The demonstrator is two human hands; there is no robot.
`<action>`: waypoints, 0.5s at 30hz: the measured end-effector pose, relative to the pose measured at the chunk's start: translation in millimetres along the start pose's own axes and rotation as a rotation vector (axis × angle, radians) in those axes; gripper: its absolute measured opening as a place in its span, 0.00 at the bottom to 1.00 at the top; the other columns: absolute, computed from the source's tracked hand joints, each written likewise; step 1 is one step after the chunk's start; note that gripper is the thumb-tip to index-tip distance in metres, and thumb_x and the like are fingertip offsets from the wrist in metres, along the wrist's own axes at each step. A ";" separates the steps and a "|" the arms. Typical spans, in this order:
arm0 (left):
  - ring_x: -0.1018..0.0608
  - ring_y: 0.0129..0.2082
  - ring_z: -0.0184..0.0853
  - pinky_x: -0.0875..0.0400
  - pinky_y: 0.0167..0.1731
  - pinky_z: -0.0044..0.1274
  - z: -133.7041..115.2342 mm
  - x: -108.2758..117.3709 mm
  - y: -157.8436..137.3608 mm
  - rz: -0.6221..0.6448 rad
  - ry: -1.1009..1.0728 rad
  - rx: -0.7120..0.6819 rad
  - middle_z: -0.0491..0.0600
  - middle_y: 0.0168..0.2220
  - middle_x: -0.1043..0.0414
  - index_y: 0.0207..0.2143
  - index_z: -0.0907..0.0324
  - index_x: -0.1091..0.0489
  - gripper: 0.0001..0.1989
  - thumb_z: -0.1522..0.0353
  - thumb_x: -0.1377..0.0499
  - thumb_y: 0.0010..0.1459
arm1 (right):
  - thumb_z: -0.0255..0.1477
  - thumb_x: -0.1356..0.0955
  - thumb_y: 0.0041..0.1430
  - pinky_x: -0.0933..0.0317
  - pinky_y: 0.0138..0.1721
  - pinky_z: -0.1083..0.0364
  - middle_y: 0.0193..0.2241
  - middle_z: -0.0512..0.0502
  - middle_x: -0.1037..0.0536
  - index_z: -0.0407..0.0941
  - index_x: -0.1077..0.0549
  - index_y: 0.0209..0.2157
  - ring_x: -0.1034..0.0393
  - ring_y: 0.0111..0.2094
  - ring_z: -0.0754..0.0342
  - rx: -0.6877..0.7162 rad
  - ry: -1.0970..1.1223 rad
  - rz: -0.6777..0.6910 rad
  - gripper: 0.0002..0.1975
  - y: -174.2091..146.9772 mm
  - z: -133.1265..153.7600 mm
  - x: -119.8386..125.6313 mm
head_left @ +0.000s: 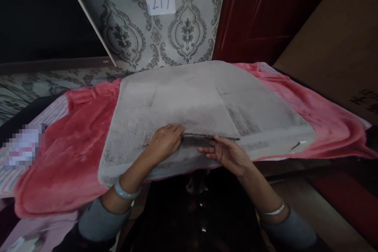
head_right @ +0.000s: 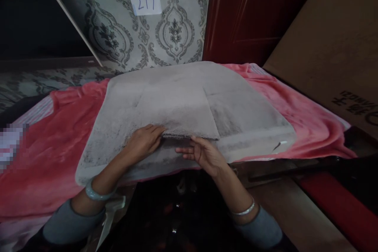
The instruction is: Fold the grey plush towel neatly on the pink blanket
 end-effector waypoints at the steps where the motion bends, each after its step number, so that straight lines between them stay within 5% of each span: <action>1: 0.24 0.42 0.41 0.27 0.41 0.31 -0.3 0.3 -0.3 -0.001 0.002 0.003 0.53 0.42 0.24 0.47 0.61 0.30 0.13 0.75 0.50 0.63 | 0.35 0.22 0.47 0.32 0.33 0.55 0.37 0.48 0.19 0.46 0.24 0.32 0.22 0.40 0.47 -0.005 0.021 -0.003 0.12 1.3 -1.5 0.1; 10: 0.27 0.44 0.45 0.27 0.41 0.35 -14.7 -2.0 -0.4 -0.023 0.079 0.028 0.56 0.45 0.27 0.53 0.61 0.34 0.19 0.69 0.41 0.59 | 0.34 0.24 0.47 0.37 0.29 0.57 0.36 0.48 0.19 0.48 0.25 0.33 0.26 0.35 0.52 0.014 0.060 -0.046 0.12 5.5 1.1 -1.1; 15: 0.27 0.40 0.42 0.29 0.35 0.31 -21.5 -13.8 8.6 -0.048 0.211 0.074 0.53 0.38 0.28 0.49 0.61 0.31 0.13 0.76 0.47 0.62 | 0.34 0.25 0.48 0.37 0.29 0.57 0.34 0.49 0.20 0.48 0.26 0.33 0.26 0.34 0.53 0.018 0.071 -0.077 0.11 7.8 -2.7 -0.9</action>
Point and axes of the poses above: each hand's wrist, its own y-axis towards the middle knuckle, its own x-axis out of the back of the hand, z = x × y, the point moved 3 cm from there along y, towards the middle knuckle
